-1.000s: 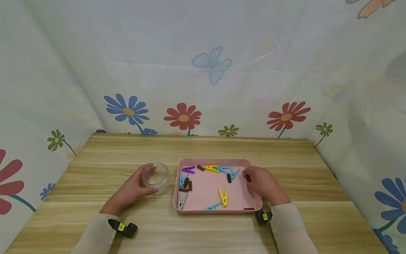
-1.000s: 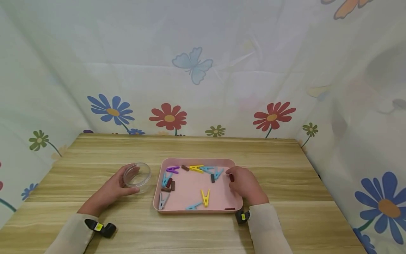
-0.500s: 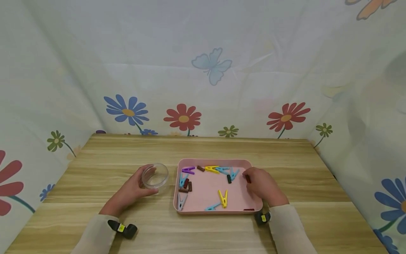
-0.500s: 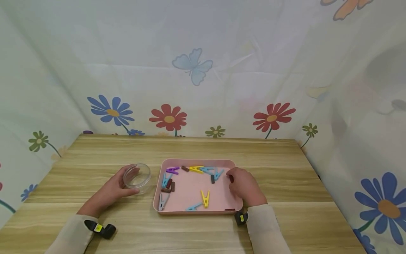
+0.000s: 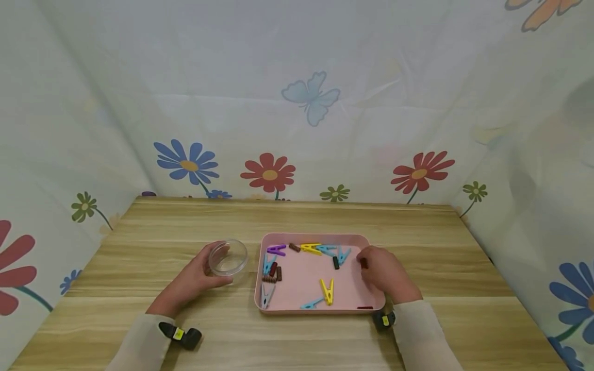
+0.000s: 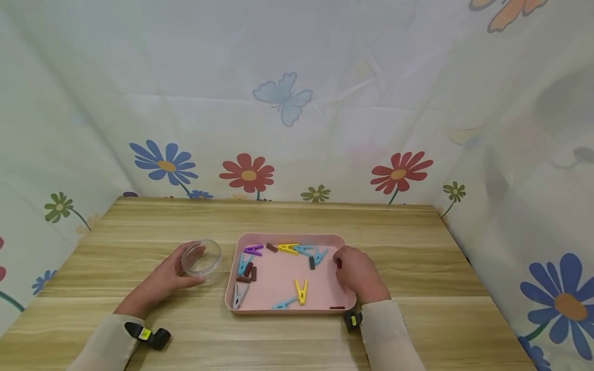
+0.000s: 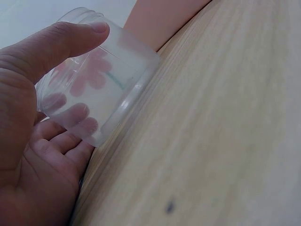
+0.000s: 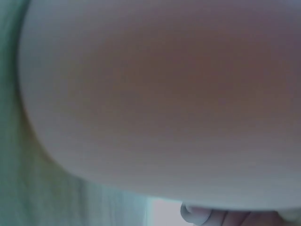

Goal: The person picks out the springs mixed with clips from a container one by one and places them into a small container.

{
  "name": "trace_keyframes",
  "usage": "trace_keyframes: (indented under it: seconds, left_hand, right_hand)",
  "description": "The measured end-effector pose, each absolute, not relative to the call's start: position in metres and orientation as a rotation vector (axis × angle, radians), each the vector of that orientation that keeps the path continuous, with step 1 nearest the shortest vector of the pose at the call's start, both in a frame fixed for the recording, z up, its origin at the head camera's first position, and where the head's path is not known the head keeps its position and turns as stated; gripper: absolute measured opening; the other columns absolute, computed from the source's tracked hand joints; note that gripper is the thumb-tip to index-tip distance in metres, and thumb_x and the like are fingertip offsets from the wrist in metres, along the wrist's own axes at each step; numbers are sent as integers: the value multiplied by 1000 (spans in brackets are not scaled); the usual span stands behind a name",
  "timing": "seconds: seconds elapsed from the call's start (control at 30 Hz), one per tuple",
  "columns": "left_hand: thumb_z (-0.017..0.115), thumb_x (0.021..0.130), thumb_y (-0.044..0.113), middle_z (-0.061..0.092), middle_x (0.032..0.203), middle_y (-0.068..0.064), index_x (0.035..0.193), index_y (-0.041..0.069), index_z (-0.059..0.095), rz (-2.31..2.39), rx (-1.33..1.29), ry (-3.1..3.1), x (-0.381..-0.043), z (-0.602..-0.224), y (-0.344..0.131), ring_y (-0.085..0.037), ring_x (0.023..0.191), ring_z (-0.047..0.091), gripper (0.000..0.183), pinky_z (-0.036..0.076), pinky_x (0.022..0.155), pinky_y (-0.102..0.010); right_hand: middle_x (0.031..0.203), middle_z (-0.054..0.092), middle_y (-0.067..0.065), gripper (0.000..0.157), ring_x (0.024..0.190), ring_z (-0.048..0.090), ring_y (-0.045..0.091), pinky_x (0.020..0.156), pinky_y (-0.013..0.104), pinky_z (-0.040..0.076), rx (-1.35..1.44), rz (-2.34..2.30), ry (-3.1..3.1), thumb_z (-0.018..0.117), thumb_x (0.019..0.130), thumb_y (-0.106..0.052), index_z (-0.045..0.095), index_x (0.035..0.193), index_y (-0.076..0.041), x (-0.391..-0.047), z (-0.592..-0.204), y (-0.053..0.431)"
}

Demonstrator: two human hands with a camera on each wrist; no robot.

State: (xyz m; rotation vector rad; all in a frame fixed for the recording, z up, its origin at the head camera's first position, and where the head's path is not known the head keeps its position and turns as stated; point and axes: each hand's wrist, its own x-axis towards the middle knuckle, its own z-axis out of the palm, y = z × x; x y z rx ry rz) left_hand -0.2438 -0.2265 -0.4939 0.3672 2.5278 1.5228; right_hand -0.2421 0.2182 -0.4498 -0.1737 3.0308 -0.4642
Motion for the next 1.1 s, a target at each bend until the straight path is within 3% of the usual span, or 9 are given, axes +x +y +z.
trace_keyframes:
  seconds: [0.67,1.1]
  left_hand:
    - [83,74,37,38,154,-10,147,23,28,1478,350,2564,-243,-494,-224,-31,146,30,92,25,116,-55]
    - [83,75,36,39,154,-10,147,24,29,1489,372,2567,-244,-495,-225,-31,145,31,91,25,115,-55]
  right_hand:
    - [82,64,-1,12,71,53,16,70,31,50,-196,-454,3060,71,83,-14,73,95,-10,-242,-449,219]
    - [97,67,4,21,79,57,17,82,40,56,-142,-448,3071,70,85,-15,73,105,-9,-239,-434,220]
